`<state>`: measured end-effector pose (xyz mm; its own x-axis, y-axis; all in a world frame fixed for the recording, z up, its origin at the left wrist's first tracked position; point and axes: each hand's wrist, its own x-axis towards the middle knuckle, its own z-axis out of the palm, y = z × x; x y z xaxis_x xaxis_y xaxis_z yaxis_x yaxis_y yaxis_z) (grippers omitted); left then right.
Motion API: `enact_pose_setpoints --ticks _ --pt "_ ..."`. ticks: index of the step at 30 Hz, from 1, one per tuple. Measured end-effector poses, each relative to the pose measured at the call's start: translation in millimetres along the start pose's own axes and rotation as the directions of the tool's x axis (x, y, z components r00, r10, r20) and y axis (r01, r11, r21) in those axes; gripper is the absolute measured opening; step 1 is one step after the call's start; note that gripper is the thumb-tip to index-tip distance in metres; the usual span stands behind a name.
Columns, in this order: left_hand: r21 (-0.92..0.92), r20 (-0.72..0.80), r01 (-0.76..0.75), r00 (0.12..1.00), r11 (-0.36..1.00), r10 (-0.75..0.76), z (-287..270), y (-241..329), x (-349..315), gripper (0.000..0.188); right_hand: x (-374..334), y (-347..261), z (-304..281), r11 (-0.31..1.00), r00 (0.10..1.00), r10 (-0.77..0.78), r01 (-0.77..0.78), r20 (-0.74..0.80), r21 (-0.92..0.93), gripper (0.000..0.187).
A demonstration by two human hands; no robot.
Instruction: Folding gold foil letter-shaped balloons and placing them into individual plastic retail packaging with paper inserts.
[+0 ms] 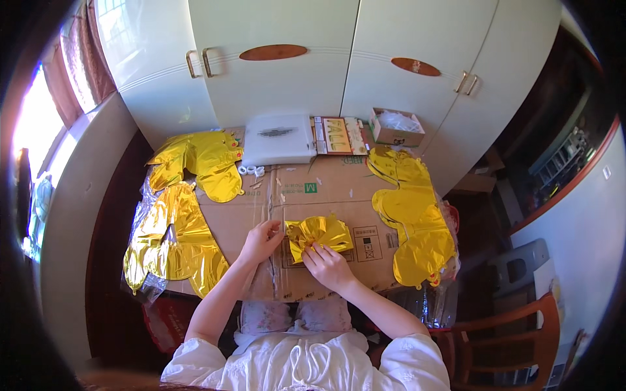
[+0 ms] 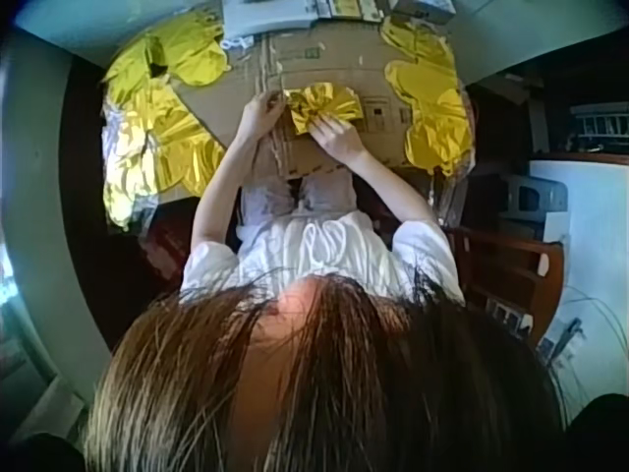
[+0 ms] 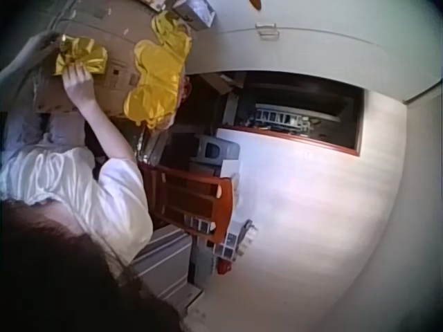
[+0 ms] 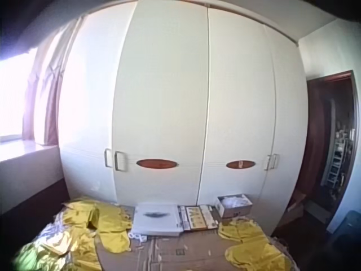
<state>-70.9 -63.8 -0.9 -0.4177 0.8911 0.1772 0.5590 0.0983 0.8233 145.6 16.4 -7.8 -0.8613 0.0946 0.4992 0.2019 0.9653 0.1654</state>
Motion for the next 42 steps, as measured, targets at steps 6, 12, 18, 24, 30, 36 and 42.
enact_pose_setpoints --ticks 6,12,18,24,30,36,42 --pt "-0.213 0.101 0.191 0.98 0.958 -0.173 16.1 -15.6 15.4 0.038 28.7 53.2 43.1 0.999 0.999 -0.032 0.032 -0.026 0.01 0.023" --pt "-0.564 0.159 0.42 0.9 0.711 -0.405 23.9 -2.9 41.9 0.036 48.1 78.2 67.3 0.997 1.0 0.009 -0.007 -0.013 0.082 0.023" --pt "-0.519 0.372 0.586 0.81 0.622 -0.453 23.8 -22.2 69.7 0.022 43.4 65.1 62.5 0.965 0.995 0.098 -0.1 0.021 0.242 0.029" --pt "-0.217 0.339 0.547 0.819 0.809 -0.463 26.9 -2.9 78.6 0.018 33.2 65.1 62.9 0.923 0.988 0.143 -0.156 0.062 0.351 0.03" --pt "0.225 0.16 0.059 0.982 0.973 -0.097 40.4 2.1 62.3 0.025 23.2 66.4 65.2 0.814 0.964 0.264 -0.243 0.037 0.527 0.034" --pt "0.258 0.037 0.039 0.998 0.965 -0.051 43.4 16.7 33.5 0.03 20.8 73.5 27.8 0.824 0.89 0.423 -0.301 -0.169 0.48 0.034" --pt "-0.001 -0.057 0.053 0.997 0.999 -0.053 52.8 15.7 27.6 0.052 4.2 135.9 30.2 0.559 0.768 0.632 -0.546 0.107 0.624 0.082"
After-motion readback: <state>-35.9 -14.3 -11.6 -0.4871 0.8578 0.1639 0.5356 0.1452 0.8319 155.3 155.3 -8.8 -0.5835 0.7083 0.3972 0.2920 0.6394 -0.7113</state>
